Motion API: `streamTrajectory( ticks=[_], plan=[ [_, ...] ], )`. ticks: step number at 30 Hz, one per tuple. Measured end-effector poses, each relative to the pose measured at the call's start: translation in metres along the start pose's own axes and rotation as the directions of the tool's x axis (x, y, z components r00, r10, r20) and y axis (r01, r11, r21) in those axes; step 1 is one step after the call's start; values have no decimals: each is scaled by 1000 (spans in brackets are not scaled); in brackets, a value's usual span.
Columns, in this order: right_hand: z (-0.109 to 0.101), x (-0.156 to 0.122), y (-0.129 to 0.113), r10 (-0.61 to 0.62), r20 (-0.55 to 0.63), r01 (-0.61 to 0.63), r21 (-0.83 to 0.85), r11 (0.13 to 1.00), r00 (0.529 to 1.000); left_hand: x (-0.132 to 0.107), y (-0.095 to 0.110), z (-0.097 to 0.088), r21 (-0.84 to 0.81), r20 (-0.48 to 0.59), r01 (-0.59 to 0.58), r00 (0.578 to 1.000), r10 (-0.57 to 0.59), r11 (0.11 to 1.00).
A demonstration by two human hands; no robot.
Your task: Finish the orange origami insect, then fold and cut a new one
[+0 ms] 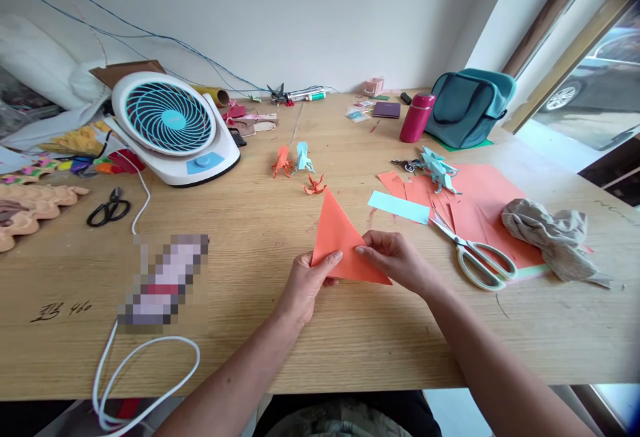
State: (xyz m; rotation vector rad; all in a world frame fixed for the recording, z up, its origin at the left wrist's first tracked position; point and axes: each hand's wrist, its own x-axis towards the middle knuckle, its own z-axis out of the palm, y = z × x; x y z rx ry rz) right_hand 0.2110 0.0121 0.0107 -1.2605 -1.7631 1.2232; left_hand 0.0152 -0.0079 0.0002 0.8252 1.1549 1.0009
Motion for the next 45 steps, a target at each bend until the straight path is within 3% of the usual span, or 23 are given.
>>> streamTrajectory(
  ticks=[3, 4, 5, 6, 7, 8, 9, 11, 13, 16, 19, 22, 25, 28, 33, 39, 42, 45],
  plan=[
    [-2, -4, -2, 21, -29, -25, -132, 991, 999, -11, 0, -13, 107, 56, -47, 998, 41, 993],
    [-2, -5, -2, 27, -14, -29, -190, 981, 1000, -16, 2, -19, 187, 4, -147, 989, 149, 971],
    [-2, -6, -3, 31, 13, -27, -256, 966, 999, -22, 4, -25, 302, -65, -278, 948, 310, 912],
    [-2, -7, -4, 33, 58, -12, -326, 945, 998, -29, 7, -31, 443, -122, -419, 848, 517, 793],
    [0, -8, -4, 31, 120, 19, -391, 920, 992, -35, 9, -35, 585, -88, -516, 727, 681, 626],
    [2, -8, -3, 21, 188, 66, -445, 893, 982, -40, 10, -38, 686, 56, -574, 653, 755, 446],
    [4, -8, -3, 7, 247, 117, -483, 868, 969, -45, 9, -39, 722, 228, -625, 620, 751, 297],
    [10, -5, 0, -33, 305, 196, -524, 829, 952, -49, 3, -39, 695, 526, -713, 595, 607, 96],
    [12, -2, 2, -67, 288, 222, -547, 807, 955, -48, -10, -38, 682, 664, -728, 576, 477, -70],
    [8, -5, 5, -119, 206, 222, -605, 765, 971, -42, -29, -39, 668, 737, -711, 588, 334, -221],
    [3, -23, 3, -266, 115, 264, -721, 640, 957, -39, -36, -42, 656, 755, -705, 611, 238, -270],
    [9, -49, 0, -378, 149, 356, -741, 570, 914, -40, -33, -43, 671, 740, -687, 647, 185, -278],
    [23, -70, 4, -391, 239, 425, -750, 507, 889, -40, -28, -41, 691, 716, -666, 683, 144, -281],
    [35, -80, 15, -328, 258, 394, -791, 469, 909, -40, -26, -39, 694, 707, -657, 699, 107, -294],
    [35, -87, 30, -245, 222, 315, -828, 464, 944, -40, -28, -42, 685, 711, -661, 697, 87, -305],
    [21, -95, 42, -217, 21, 113, -899, 422, 976, -41, -32, -45, 665, 734, -672, 669, 116, -327],
    [27, -97, 38, -230, -84, 21, -908, 418, 970, -40, -31, -43, 662, 737, -680, 667, 109, -315],
    [42, -96, 28, -256, 37, 149, -889, 434, 966, -40, -31, -42, 649, 749, -697, 655, 96, -306]
  ],
)
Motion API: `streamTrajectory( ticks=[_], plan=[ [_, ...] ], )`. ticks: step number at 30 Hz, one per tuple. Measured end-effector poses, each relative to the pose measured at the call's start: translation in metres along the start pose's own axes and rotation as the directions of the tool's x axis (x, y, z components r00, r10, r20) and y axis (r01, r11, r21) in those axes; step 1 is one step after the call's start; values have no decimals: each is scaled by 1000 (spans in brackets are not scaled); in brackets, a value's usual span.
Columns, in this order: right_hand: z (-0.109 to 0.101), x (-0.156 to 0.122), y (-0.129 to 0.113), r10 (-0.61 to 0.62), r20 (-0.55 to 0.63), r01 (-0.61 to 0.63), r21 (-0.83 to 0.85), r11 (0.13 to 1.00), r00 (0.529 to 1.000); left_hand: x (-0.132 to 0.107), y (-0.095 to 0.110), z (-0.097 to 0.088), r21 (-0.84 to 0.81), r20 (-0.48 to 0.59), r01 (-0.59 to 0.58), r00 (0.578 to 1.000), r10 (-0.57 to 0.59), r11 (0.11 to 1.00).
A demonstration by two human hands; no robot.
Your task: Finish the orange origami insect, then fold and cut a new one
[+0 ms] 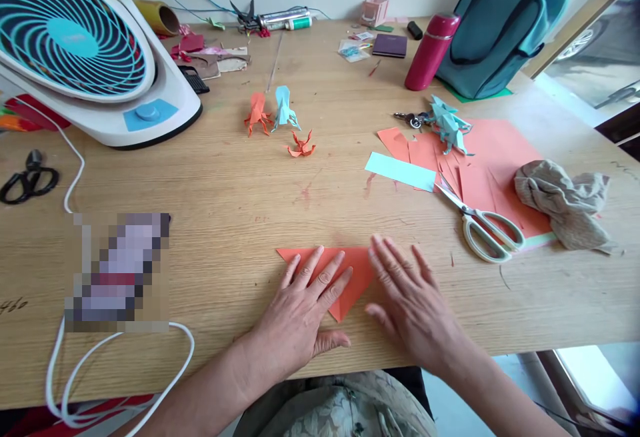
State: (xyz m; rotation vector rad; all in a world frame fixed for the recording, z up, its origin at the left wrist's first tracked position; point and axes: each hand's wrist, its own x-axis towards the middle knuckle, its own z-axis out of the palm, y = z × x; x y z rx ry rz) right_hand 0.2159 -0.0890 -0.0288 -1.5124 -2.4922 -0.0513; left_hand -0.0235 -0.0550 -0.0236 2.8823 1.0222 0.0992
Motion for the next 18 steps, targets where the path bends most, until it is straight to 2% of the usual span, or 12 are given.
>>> streamTrajectory(
  ticks=[2, 4, 9, 11, 14, 16, 18],
  plan=[
    [-1, 3, -10, -114, 52, 111, 60, 992, 992, 0, 0, 0, 1, 4, -13, 1000, 13, 1000],
    [-2, 3, -12, -131, 83, 123, 88, 988, 988, 0, -1, 1, 9, 4, -15, 1000, 15, 1000],
    [0, -7, 10, 1, 83, -4, 31, 1000, 997, -2, -2, 2, 23, -3, -3, 1000, 3, 1000],
    [1, -12, 20, 98, 62, -96, -27, 995, 993, -1, -2, 2, 26, -13, 1, 1000, -1, 1000],
    [1, -17, 28, 271, -35, -273, -77, 959, 962, -1, 0, 2, 31, -24, 3, 1000, -3, 1000],
    [-3, -15, 29, 292, -69, -293, -4, 956, 954, -1, 1, 2, 37, -17, 7, 1000, -7, 999],
    [-7, -7, 28, 272, -64, -263, 120, 957, 960, -1, 2, 2, 39, 6, 22, 1000, -22, 999]
  ],
)
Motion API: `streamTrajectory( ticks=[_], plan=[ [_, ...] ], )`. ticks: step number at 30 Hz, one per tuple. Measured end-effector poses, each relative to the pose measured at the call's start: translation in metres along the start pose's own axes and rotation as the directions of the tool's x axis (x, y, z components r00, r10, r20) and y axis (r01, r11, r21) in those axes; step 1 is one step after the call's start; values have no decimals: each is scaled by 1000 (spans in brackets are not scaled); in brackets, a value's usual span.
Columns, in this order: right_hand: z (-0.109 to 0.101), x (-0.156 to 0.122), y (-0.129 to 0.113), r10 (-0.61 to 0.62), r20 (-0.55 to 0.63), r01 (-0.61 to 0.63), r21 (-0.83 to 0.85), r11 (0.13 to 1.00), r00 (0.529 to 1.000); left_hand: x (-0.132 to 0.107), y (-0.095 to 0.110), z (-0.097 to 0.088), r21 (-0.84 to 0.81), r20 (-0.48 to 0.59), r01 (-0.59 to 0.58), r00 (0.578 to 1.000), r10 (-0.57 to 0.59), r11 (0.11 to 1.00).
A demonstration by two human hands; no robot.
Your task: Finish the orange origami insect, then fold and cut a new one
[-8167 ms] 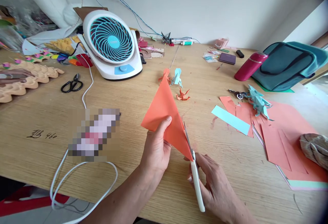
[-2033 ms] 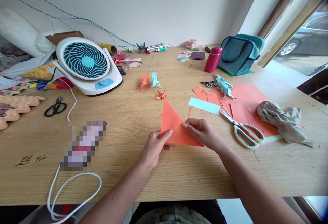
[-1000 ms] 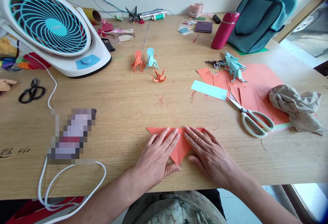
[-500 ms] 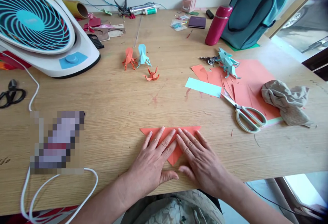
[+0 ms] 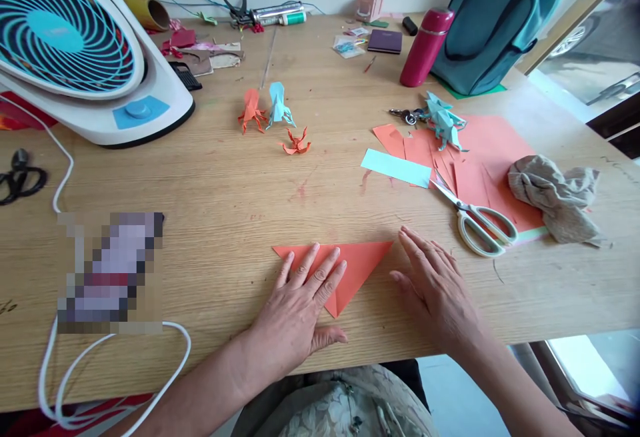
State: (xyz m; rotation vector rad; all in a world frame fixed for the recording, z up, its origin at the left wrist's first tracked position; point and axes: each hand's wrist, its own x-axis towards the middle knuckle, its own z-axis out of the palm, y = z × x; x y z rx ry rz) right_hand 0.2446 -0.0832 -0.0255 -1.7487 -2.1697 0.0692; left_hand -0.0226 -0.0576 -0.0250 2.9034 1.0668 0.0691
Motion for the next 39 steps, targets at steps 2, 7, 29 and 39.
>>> streamTrajectory(
  ticks=[2, 7, 29, 39],
  plan=[
    [-3, 11, -4, 23, 12, -24, 87, 996, 1000, 0, 1, -1, -13, 27, 10, 1000, -10, 1000],
    [1, 37, -7, 106, 47, -113, 211, 971, 993, 2, -1, -7, -110, 30, 2, 1000, 1, 994],
    [2, 46, -1, 325, 228, -371, 782, 500, 918, 24, -34, -21, -183, -161, -95, 985, 66, 978],
    [2, 45, -11, 368, 282, -433, 786, 440, 886, 24, -39, -12, -70, -267, -191, 949, 166, 979]
  ],
)
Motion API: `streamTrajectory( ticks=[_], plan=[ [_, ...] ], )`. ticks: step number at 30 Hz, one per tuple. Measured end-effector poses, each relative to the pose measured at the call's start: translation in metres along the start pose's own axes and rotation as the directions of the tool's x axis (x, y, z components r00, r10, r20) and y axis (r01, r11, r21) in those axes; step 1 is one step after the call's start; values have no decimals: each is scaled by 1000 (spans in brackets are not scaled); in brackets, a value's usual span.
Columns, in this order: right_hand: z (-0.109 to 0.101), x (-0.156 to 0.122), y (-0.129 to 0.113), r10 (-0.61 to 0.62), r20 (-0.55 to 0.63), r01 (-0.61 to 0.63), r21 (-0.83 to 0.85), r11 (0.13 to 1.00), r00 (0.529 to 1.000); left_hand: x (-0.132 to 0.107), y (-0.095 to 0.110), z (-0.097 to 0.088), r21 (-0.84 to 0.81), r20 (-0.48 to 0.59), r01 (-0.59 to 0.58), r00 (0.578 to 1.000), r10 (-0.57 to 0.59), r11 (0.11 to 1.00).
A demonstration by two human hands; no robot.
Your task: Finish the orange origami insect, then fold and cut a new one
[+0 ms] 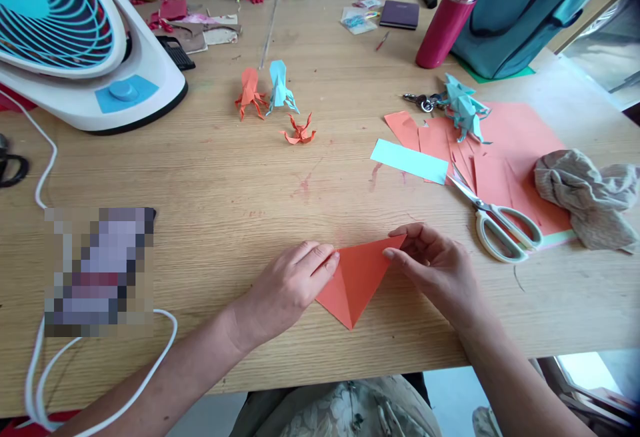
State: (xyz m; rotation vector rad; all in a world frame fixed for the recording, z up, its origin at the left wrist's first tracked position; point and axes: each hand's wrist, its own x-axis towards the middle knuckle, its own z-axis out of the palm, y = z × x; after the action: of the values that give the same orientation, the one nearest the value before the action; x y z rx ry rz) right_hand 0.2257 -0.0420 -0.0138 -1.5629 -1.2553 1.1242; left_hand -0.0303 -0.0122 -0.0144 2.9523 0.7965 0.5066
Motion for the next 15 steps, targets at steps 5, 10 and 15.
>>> streamTrajectory(
  ticks=[5, 10, 15],
  plan=[
    [5, -9, -4, -202, -63, 177, -277, 944, 977, -2, 0, 5, 9, -28, 8, 1000, -8, 1000],
    [11, -20, -4, -522, -2, 456, -483, 747, 853, -3, -1, 7, 1, -36, 0, 999, 0, 1000],
    [12, -25, -3, -712, 340, 756, -511, 409, 614, -3, -2, 5, -18, -39, -6, 999, 5, 1000]
  ],
)
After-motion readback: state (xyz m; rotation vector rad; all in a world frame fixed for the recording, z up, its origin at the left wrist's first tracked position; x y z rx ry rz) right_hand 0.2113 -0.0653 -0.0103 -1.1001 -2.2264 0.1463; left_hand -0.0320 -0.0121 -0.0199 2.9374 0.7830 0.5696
